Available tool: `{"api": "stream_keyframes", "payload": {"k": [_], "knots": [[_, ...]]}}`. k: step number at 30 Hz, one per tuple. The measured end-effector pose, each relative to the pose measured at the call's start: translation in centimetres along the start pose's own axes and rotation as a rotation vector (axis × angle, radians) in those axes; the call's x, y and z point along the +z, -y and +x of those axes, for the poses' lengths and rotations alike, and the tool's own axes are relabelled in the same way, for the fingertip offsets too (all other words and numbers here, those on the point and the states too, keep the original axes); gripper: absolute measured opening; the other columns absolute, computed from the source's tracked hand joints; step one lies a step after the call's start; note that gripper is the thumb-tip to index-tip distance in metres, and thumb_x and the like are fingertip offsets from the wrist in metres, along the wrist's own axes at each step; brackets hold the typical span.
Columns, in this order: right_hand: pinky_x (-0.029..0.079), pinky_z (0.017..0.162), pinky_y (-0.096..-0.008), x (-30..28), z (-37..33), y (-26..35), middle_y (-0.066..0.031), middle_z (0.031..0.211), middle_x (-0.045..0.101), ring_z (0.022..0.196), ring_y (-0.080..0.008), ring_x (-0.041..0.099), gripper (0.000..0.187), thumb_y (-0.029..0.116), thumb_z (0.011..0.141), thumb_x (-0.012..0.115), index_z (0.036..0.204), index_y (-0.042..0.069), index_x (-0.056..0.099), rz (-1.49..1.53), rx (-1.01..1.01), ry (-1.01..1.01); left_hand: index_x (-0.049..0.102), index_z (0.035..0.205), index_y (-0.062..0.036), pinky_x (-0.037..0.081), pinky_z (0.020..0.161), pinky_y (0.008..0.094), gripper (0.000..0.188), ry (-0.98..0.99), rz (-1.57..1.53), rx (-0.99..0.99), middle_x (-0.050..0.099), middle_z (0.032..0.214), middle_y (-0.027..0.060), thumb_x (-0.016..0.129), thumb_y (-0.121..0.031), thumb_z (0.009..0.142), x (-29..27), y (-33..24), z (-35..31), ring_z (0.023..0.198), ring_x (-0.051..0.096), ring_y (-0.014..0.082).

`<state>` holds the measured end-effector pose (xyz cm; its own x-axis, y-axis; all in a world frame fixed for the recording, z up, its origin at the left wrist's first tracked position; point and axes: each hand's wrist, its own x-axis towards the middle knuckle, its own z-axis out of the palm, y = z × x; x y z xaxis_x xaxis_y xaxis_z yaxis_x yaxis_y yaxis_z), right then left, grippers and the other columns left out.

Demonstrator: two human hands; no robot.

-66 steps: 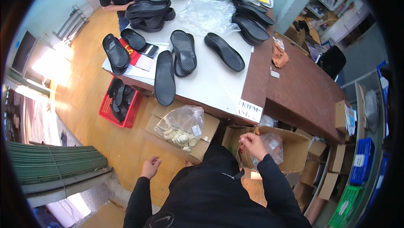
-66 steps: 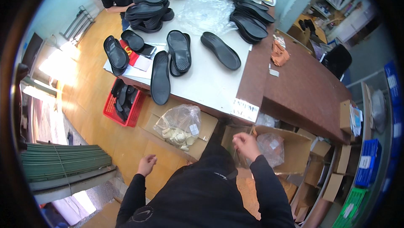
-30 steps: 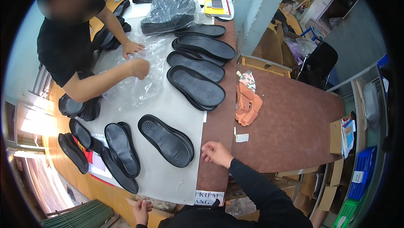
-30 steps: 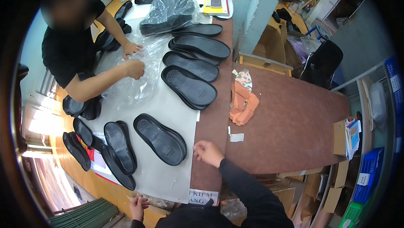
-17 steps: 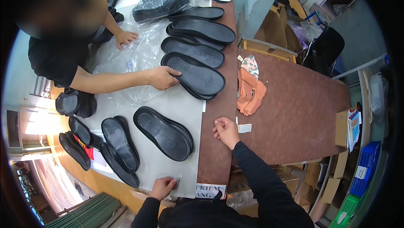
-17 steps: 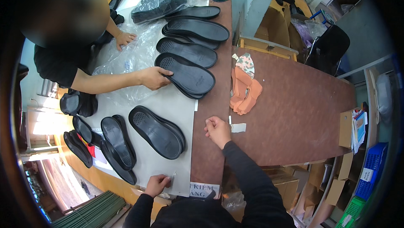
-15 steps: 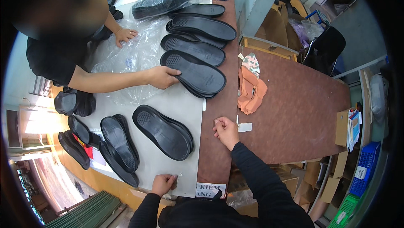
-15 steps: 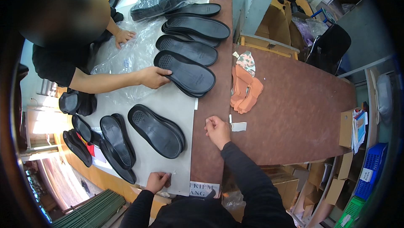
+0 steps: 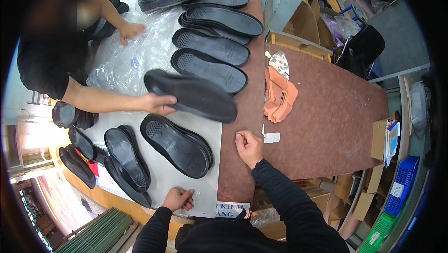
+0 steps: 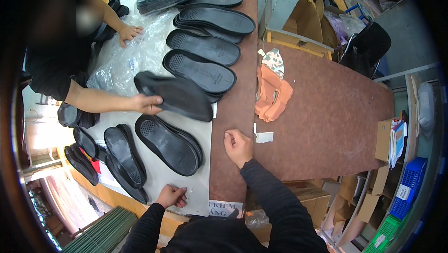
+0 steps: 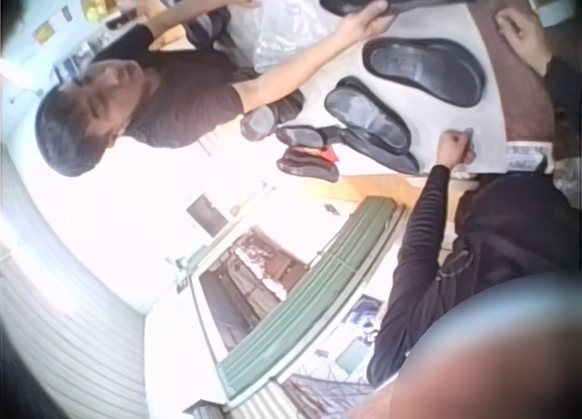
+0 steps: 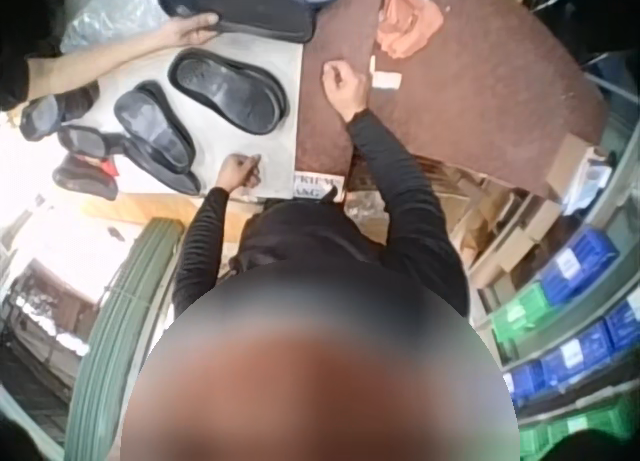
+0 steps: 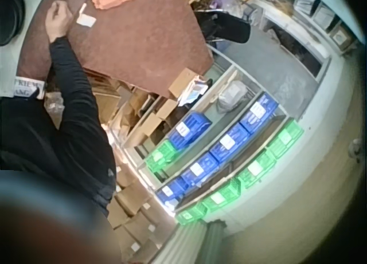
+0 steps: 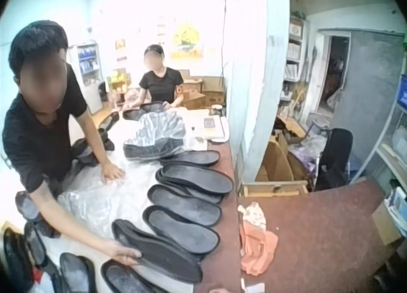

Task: The person picks up black slippers from the floor, stacks them into piles, and then moves to a table to arrange them in rows. The person handles the slippers by hand, organizing them into neat stacks and lines.

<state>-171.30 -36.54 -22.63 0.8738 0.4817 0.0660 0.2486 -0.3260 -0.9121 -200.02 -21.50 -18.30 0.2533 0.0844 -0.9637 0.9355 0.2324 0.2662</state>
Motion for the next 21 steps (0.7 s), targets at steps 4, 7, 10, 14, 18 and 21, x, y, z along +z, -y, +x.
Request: {"api": "stream_keyframes", "payload": {"k": [4,7,10,14,18,21], "knots": [[0.052,0.053,-0.0286,-0.17,0.07,0.39,-0.0088,0.073,0.068,0.058,-0.0177,0.068,0.004,0.007,0.087,0.066,0.089,0.004,0.066,-0.014,-0.014,0.004,0.066,0.077,0.0048,0.054,0.049,0.0285,0.047,0.015,-0.006,-0.019,0.069,0.065,0.0150,0.060,-0.036,0.099,-0.24,-0.19,0.13,0.053,0.069,0.0220],[0.052,0.052,-0.0284,-0.19,0.06,0.47,-0.0081,0.073,0.068,0.058,-0.0175,0.068,0.003,0.007,0.086,0.067,0.088,0.004,0.066,-0.016,-0.016,0.012,0.066,0.076,0.0051,0.054,0.048,0.0282,0.047,0.019,-0.008,-0.029,0.069,0.065,0.0144,0.060,-0.036,0.099,-0.29,-0.19,0.19,0.052,0.068,0.0214],[0.051,0.051,-0.0288,-0.10,-0.01,0.41,-0.0079,0.073,0.067,0.056,-0.0174,0.066,0.003,0.007,0.086,0.067,0.087,0.004,0.065,-0.018,-0.031,-0.002,0.066,0.076,0.0054,0.053,0.048,0.0273,0.049,0.018,-0.022,-0.032,0.068,0.064,0.0131,0.061,-0.037,0.098,-0.27,-0.10,0.20,0.051,0.067,0.0198],[0.049,0.050,-0.0293,-0.04,-0.03,0.33,-0.0076,0.072,0.067,0.054,-0.0176,0.065,0.003,0.006,0.086,0.067,0.086,0.004,0.065,-0.036,-0.061,-0.003,0.066,0.076,0.0051,0.054,0.048,0.0274,0.047,0.020,-0.019,-0.031,0.068,0.065,0.0141,0.060,-0.036,0.099,-0.27,-0.09,0.20,0.052,0.068,0.0209],[0.049,0.050,-0.0294,-0.08,0.06,0.46,-0.0073,0.073,0.067,0.053,-0.0182,0.064,0.002,0.006,0.085,0.067,0.085,0.005,0.065,-0.039,-0.087,-0.011,0.067,0.077,0.0055,0.054,0.048,0.0274,0.047,0.018,-0.022,-0.044,0.069,0.065,0.0149,0.059,-0.035,0.099,-0.26,-0.19,0.17,0.053,0.069,0.0214],[0.049,0.050,-0.0299,-0.13,0.09,0.58,-0.0074,0.072,0.067,0.052,-0.0186,0.063,0.002,0.006,0.085,0.066,0.085,0.005,0.064,-0.044,-0.093,-0.013,0.067,0.077,0.0055,0.054,0.048,0.0275,0.047,0.020,-0.020,-0.027,0.069,0.065,0.0149,0.059,-0.035,0.099,-0.25,-0.21,0.13,0.053,0.069,0.0214]]}}
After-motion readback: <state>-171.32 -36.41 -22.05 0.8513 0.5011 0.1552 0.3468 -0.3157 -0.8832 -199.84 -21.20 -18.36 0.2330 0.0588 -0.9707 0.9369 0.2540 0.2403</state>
